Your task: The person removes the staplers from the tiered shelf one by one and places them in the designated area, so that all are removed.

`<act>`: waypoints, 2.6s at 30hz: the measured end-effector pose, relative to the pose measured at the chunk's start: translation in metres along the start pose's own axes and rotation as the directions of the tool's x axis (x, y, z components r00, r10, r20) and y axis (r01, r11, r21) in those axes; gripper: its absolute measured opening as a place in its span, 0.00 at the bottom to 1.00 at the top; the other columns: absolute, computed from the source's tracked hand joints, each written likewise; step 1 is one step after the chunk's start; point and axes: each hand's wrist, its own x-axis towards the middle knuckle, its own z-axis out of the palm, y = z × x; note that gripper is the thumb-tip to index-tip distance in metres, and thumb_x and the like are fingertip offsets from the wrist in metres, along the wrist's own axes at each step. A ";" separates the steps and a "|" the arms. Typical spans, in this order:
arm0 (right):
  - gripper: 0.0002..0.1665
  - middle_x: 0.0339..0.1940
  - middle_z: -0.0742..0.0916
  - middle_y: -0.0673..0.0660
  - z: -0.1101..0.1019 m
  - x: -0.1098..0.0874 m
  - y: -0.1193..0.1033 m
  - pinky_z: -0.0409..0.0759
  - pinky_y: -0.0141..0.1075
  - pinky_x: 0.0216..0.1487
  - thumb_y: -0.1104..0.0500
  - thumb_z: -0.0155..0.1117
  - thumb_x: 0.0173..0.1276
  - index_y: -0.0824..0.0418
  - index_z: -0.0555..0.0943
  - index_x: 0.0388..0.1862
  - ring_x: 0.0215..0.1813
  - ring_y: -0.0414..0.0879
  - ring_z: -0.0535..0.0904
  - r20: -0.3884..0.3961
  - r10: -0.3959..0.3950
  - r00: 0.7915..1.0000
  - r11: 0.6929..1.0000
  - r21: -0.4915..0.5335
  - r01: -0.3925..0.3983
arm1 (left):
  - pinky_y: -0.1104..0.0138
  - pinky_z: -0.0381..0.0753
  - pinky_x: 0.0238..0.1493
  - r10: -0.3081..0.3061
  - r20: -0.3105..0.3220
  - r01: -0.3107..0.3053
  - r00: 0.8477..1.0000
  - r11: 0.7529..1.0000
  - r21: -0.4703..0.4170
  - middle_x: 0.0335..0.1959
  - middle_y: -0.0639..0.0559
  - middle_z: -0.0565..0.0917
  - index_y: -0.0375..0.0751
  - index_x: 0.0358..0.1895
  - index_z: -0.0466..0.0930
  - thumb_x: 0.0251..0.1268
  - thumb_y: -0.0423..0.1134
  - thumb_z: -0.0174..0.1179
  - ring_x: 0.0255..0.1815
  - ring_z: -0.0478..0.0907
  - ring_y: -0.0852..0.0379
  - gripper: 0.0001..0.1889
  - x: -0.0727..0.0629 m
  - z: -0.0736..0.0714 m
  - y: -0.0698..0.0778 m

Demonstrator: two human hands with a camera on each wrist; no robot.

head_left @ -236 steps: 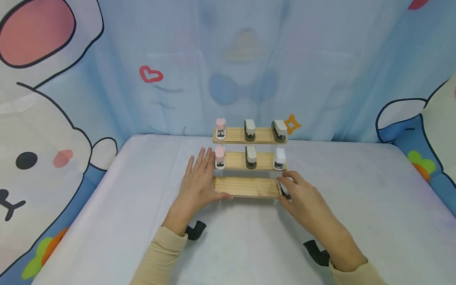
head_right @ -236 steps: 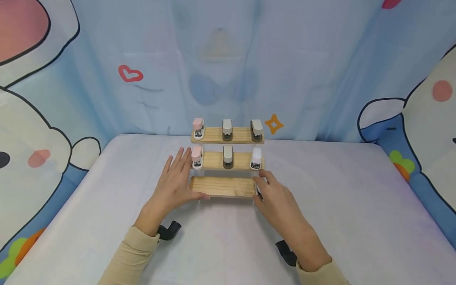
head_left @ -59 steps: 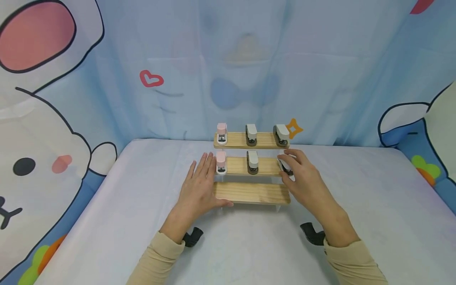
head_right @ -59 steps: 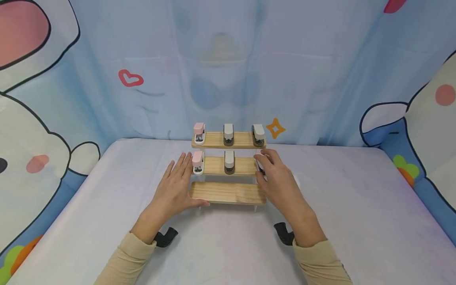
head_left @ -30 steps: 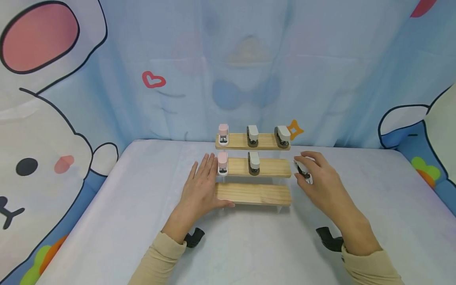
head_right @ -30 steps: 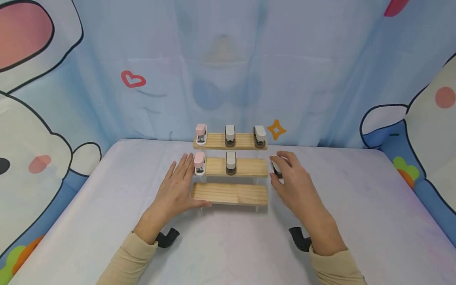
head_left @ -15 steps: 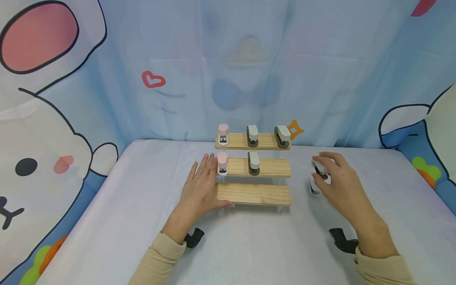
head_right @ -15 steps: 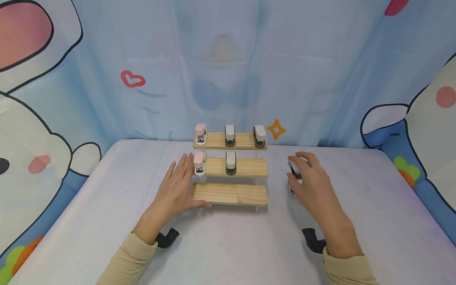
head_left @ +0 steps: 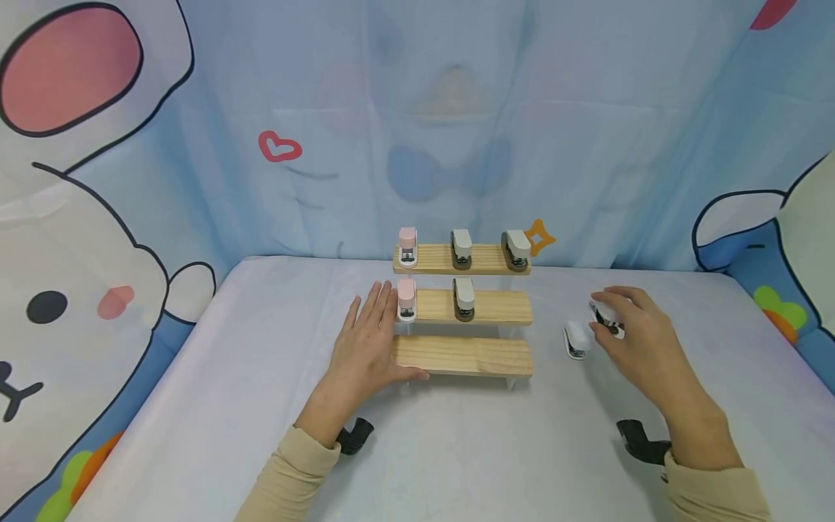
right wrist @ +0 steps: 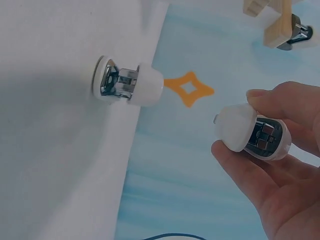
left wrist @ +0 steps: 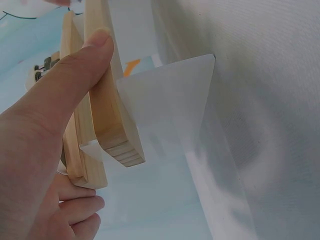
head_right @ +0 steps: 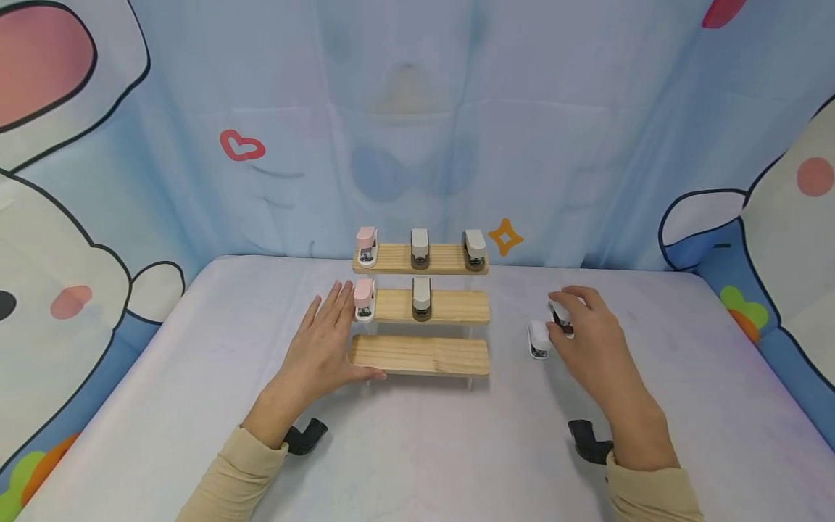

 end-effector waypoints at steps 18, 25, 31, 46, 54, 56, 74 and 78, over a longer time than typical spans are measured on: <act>0.26 0.62 0.73 0.77 0.011 0.000 0.034 0.81 0.53 0.38 0.66 0.66 0.64 0.73 0.75 0.60 0.46 0.65 0.77 0.187 0.108 0.976 0.994 -0.008 -0.109 | 0.51 0.42 0.82 0.002 0.012 -0.002 1.000 1.000 -0.002 0.82 0.41 0.47 0.34 0.79 0.44 0.37 0.77 0.68 0.84 0.40 0.47 0.72 -0.001 -0.003 0.001; 0.27 0.64 0.70 0.79 0.015 0.000 0.044 0.78 0.62 0.47 0.63 0.63 0.67 0.74 0.73 0.62 0.54 0.71 0.74 0.291 0.179 0.940 0.984 -0.029 -0.179 | 0.52 0.41 0.83 -0.003 0.019 0.003 1.000 1.000 -0.007 0.82 0.42 0.47 0.34 0.80 0.43 0.37 0.77 0.68 0.84 0.40 0.48 0.72 -0.001 -0.003 0.001; 0.27 0.65 0.68 0.81 0.019 -0.001 0.054 0.68 0.70 0.60 0.64 0.62 0.67 0.75 0.72 0.62 0.65 0.78 0.64 0.337 0.180 0.924 0.983 -0.020 -0.184 | 0.52 0.42 0.83 0.000 0.015 0.000 1.000 1.000 0.000 0.82 0.42 0.48 0.34 0.79 0.44 0.36 0.77 0.68 0.84 0.40 0.48 0.72 0.000 -0.003 0.001; 0.26 0.66 0.67 0.82 0.020 0.000 0.060 0.71 0.69 0.57 0.66 0.57 0.68 0.75 0.70 0.63 0.60 0.74 0.69 0.362 0.196 0.911 0.978 -0.006 -0.208 | 0.50 0.43 0.82 0.000 0.009 0.000 1.000 1.000 -0.005 0.82 0.41 0.48 0.34 0.79 0.44 0.37 0.76 0.69 0.83 0.40 0.48 0.72 -0.001 -0.003 0.000; 0.26 0.67 0.66 0.82 0.019 -0.002 0.061 0.64 0.72 0.62 0.67 0.57 0.68 0.76 0.69 0.64 0.67 0.79 0.61 0.376 0.195 0.906 0.978 -0.006 -0.209 | 0.51 0.42 0.82 0.003 0.015 -0.003 1.000 1.000 0.007 0.82 0.42 0.47 0.34 0.80 0.43 0.37 0.78 0.67 0.84 0.40 0.48 0.72 -0.001 -0.003 0.000; 0.27 0.68 0.66 0.81 0.019 -0.001 0.061 0.64 0.72 0.63 0.66 0.57 0.69 0.75 0.69 0.65 0.68 0.79 0.60 0.385 0.203 0.900 0.976 -0.009 -0.216 | 0.51 0.42 0.82 0.001 0.015 -0.002 1.000 1.000 0.006 0.82 0.42 0.47 0.34 0.80 0.43 0.36 0.78 0.67 0.84 0.40 0.48 0.72 -0.001 -0.002 0.000; 0.22 0.67 0.70 0.77 0.008 0.003 0.028 0.69 0.72 0.58 0.66 0.59 0.69 0.69 0.74 0.61 0.67 0.74 0.65 0.159 0.122 0.980 0.992 0.019 -0.126 | 0.52 0.42 0.83 -0.002 0.016 0.002 1.000 1.000 -0.006 0.82 0.42 0.48 0.34 0.79 0.44 0.36 0.77 0.68 0.84 0.40 0.48 0.72 0.000 -0.003 0.001; 0.21 0.65 0.73 0.75 0.004 0.003 0.014 0.71 0.70 0.57 0.68 0.61 0.67 0.69 0.75 0.59 0.65 0.73 0.67 0.101 0.068 0.993 0.997 0.029 -0.072 | 0.52 0.42 0.83 -0.001 0.012 0.001 1.000 1.000 0.002 0.82 0.42 0.48 0.34 0.79 0.44 0.36 0.77 0.68 0.84 0.41 0.48 0.72 0.001 -0.003 0.001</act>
